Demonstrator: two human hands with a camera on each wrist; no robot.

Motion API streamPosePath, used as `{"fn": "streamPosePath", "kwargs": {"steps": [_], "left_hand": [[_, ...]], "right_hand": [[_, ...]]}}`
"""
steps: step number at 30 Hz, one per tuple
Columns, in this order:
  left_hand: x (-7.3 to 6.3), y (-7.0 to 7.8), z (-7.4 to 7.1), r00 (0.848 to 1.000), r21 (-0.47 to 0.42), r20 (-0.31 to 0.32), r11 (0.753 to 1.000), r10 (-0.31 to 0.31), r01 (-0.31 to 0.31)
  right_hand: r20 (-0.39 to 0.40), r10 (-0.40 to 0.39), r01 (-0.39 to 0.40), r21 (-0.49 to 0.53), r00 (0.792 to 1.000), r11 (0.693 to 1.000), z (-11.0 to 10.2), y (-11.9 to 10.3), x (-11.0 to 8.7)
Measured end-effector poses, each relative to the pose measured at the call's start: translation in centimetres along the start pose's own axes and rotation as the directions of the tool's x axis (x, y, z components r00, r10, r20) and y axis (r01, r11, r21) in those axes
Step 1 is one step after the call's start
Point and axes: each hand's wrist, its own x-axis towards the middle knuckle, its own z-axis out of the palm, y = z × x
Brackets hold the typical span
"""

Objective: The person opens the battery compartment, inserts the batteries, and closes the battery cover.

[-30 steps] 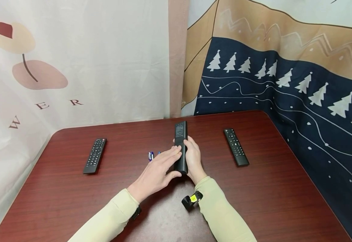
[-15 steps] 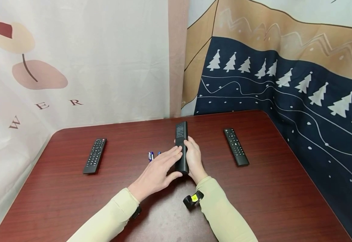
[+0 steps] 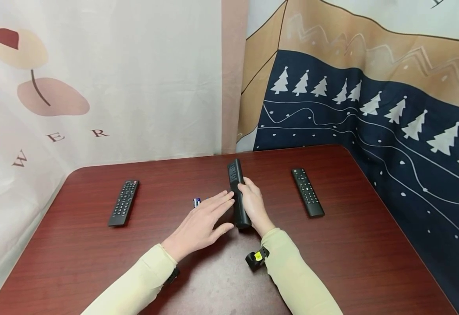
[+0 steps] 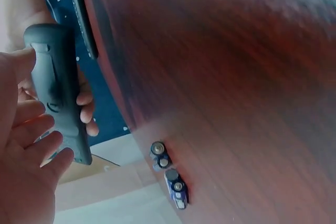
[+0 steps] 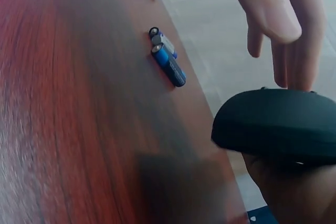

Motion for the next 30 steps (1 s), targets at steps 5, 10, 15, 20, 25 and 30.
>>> {"fn": "streamPosePath", "kwargs": {"steps": [5, 10, 15, 20, 25, 30], "left_hand": [[-0.3, -0.4, -0.4, 1.0, 0.017, -0.011, 1.0, -0.02, 0.02], [-0.7, -0.9, -0.7, 0.999, 0.009, -0.014, 0.999, -0.052, 0.052], [-1.3, -1.7, -0.8, 0.997, 0.034, -0.015, 0.997, -0.071, 0.072], [-1.9, -2.4, -1.2, 0.995, 0.055, -0.01, 0.994, -0.095, 0.096], [-2.6, -3.2, -1.6, 0.992, 0.058, -0.001, 0.99, -0.13, 0.13], [-3.3, -3.9, -1.9, 0.985, 0.07, 0.0, 0.983, -0.172, 0.172]], "right_hand": [[-0.022, -0.001, -0.001, -0.08, 1.0, 0.997, -0.3, 0.1, 0.2], [-0.019, -0.02, 0.017, -0.128, 1.0, 0.992, -0.8, 0.2, 0.2], [-0.028, -0.035, 0.029, -0.177, 0.999, 0.984, -1.1, 0.2, 0.3], [-0.036, -0.067, 0.055, -0.265, 0.997, 0.963, -1.5, 0.2, 0.5], [-0.044, -0.16, 0.131, -0.387, 0.986, 0.913, -1.8, 0.6, 0.8], [-0.044, -0.198, 0.151, -0.494, 0.979, 0.856, -2.3, 0.7, 0.9]]}}
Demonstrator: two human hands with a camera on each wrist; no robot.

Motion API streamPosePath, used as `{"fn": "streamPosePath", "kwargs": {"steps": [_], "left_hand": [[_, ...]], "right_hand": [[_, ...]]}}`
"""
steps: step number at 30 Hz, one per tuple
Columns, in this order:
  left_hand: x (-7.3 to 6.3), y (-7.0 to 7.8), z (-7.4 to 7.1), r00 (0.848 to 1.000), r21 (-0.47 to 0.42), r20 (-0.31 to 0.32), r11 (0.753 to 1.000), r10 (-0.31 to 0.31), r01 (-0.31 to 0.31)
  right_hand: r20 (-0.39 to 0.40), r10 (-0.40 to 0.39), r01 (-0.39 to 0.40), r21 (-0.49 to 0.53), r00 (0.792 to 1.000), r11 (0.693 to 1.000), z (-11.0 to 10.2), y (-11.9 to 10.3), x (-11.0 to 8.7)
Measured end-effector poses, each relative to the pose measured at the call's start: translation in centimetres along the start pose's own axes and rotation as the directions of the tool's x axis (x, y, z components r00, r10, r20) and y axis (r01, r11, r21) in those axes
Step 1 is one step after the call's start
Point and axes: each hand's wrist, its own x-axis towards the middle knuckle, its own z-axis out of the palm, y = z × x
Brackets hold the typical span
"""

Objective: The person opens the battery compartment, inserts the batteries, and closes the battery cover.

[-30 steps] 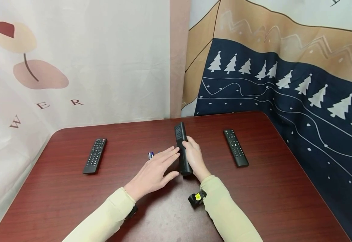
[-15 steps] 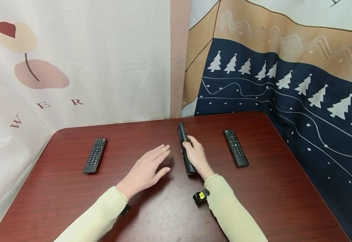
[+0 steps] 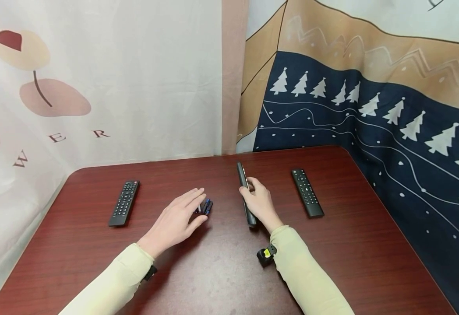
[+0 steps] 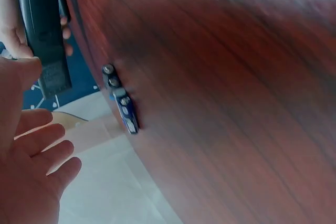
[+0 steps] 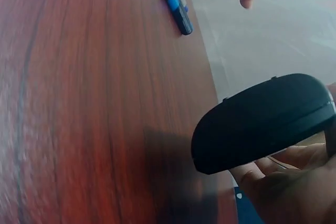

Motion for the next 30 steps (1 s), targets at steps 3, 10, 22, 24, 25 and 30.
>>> {"fn": "streamPosePath", "kwargs": {"steps": [3, 10, 22, 24, 25, 30], "left_hand": [[-0.3, -0.5, -0.2, 1.0, 0.01, 0.005, 1.0, -0.028, 0.028], [-1.2, -1.8, -0.5, 0.998, 0.05, -0.001, 0.997, -0.061, 0.061], [-2.3, -4.1, -1.5, 0.995, 0.1, -0.001, 0.99, -0.098, 0.098], [-2.5, -4.5, -1.7, 0.994, 0.101, -0.003, 0.989, -0.112, 0.112], [-2.7, -4.7, -1.8, 0.993, 0.099, -0.003, 0.988, -0.122, 0.121], [-3.3, -5.6, -2.1, 0.987, 0.099, -0.002, 0.982, -0.162, 0.161]], "right_hand": [[0.019, 0.022, -0.021, -0.03, 1.0, 0.999, -0.3, 0.1, 0.1], [0.043, 0.039, -0.034, -0.103, 0.998, 0.994, -1.1, 0.3, 0.3], [0.042, 0.052, -0.037, -0.3, 0.998, 0.953, -2.2, 0.7, 0.6], [0.046, 0.067, -0.049, -0.32, 0.997, 0.946, -2.4, 0.8, 0.7], [0.046, 0.075, -0.056, -0.33, 0.996, 0.942, -2.4, 0.8, 0.7], [0.034, 0.106, -0.086, -0.374, 0.994, 0.923, -2.7, 0.8, 0.8]]}}
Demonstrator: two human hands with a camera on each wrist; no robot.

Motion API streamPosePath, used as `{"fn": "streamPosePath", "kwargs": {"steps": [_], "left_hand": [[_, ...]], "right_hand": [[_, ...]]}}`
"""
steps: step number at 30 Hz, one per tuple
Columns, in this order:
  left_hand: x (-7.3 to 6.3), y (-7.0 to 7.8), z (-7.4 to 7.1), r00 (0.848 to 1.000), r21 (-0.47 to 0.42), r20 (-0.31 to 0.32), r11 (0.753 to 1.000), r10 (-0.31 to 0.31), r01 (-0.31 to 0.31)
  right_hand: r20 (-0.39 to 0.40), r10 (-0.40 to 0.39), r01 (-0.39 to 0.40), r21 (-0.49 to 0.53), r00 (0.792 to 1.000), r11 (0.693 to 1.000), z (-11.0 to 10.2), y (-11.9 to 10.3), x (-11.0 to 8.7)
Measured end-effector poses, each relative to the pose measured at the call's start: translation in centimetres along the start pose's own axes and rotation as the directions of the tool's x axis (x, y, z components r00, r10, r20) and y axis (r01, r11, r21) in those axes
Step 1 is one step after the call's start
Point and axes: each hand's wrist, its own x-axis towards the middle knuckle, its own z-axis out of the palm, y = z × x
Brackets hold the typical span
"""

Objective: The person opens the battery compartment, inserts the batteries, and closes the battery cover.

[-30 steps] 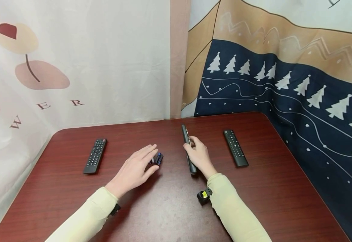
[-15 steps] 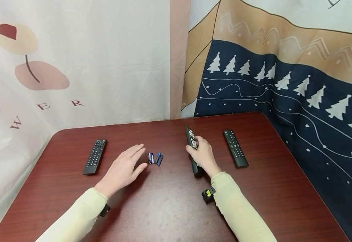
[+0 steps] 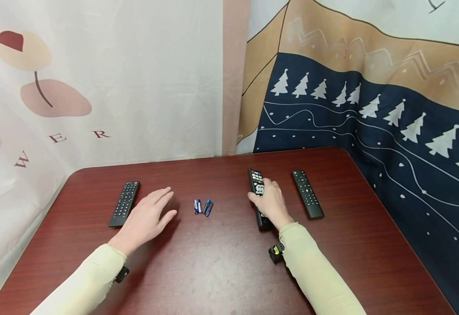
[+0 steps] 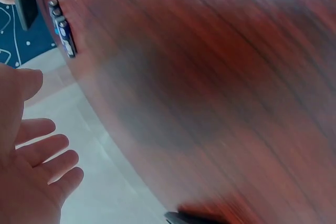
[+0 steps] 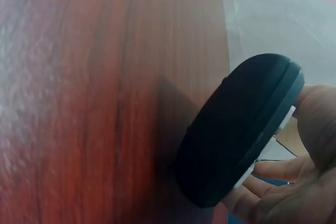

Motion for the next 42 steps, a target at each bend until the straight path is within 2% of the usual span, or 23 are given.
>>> {"fn": "streamPosePath", "kwargs": {"steps": [8, 17, 26, 37, 42], "left_hand": [[-0.5, -1.5, -0.5, 0.997, 0.04, 0.029, 0.997, -0.073, 0.072], [-1.1, -3.2, -1.0, 0.984, 0.078, 0.057, 0.983, -0.169, 0.165], [-1.6, -4.9, -1.5, 0.975, 0.105, 0.046, 0.972, -0.218, 0.212], [-2.0, -6.8, -1.6, 0.945, 0.113, 0.055, 0.943, -0.321, 0.314], [-2.1, -7.5, -1.5, 0.927, 0.114, 0.075, 0.927, -0.367, 0.358]], "right_hand": [[-0.006, 0.029, -0.029, -0.074, 1.0, 0.997, -0.3, 0.1, 0.0], [-0.012, 0.057, -0.057, -0.112, 0.998, 0.992, -0.5, 0.4, 0.2], [-0.026, 0.073, -0.076, -0.147, 0.997, 0.986, -0.7, 0.7, 0.4], [-0.022, 0.062, -0.065, -0.2, 0.998, 0.978, -0.9, 0.9, 0.5], [-0.027, 0.051, -0.055, -0.22, 0.998, 0.974, -0.9, 0.9, 0.4]]}}
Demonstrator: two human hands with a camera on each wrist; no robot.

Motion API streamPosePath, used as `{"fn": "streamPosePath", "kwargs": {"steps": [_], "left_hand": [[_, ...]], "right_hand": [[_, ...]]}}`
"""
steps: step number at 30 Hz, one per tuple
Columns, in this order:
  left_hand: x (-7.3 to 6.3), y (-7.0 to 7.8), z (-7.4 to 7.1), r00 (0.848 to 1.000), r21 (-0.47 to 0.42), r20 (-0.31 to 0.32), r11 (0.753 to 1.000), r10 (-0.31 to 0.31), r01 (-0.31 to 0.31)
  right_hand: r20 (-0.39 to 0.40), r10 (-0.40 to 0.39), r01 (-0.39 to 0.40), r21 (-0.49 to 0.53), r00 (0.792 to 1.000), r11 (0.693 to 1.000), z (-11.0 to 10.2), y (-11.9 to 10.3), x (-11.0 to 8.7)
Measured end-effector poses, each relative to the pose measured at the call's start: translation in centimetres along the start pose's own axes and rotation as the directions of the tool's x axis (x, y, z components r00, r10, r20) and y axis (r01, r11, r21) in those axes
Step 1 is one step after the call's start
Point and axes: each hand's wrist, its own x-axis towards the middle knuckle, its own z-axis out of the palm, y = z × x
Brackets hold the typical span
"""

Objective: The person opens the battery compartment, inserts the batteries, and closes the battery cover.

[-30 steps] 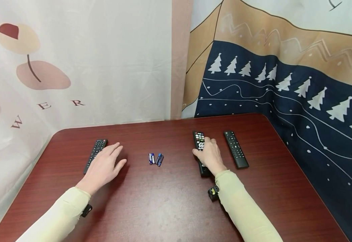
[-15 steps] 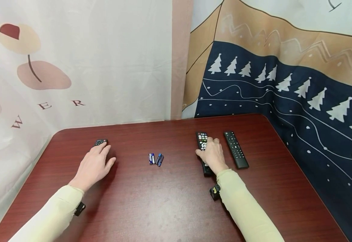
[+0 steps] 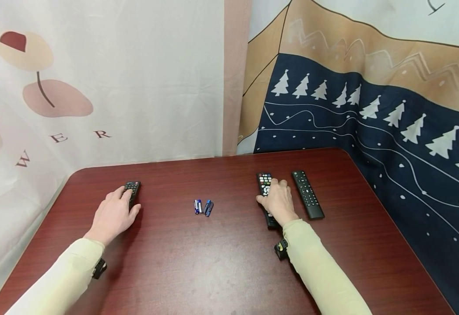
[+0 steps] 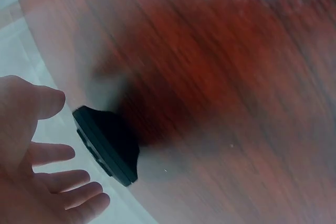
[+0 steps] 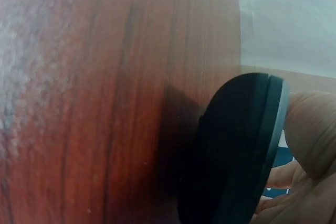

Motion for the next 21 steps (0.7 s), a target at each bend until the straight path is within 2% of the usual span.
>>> {"fn": "streamPosePath", "kwargs": {"steps": [12, 21], "left_hand": [[0.32, -0.63, -0.03, 0.993, -0.002, 0.076, 0.996, -0.088, 0.089], [0.82, -0.71, 0.23, 0.987, -0.033, 0.088, 0.99, -0.133, 0.136]], "right_hand": [[0.0, -0.004, 0.004, -0.009, 1.0, 1.0, 0.06, 0.06, -0.05], [0.007, 0.002, -0.002, -0.014, 1.0, 1.0, 0.09, 0.05, -0.01]]}}
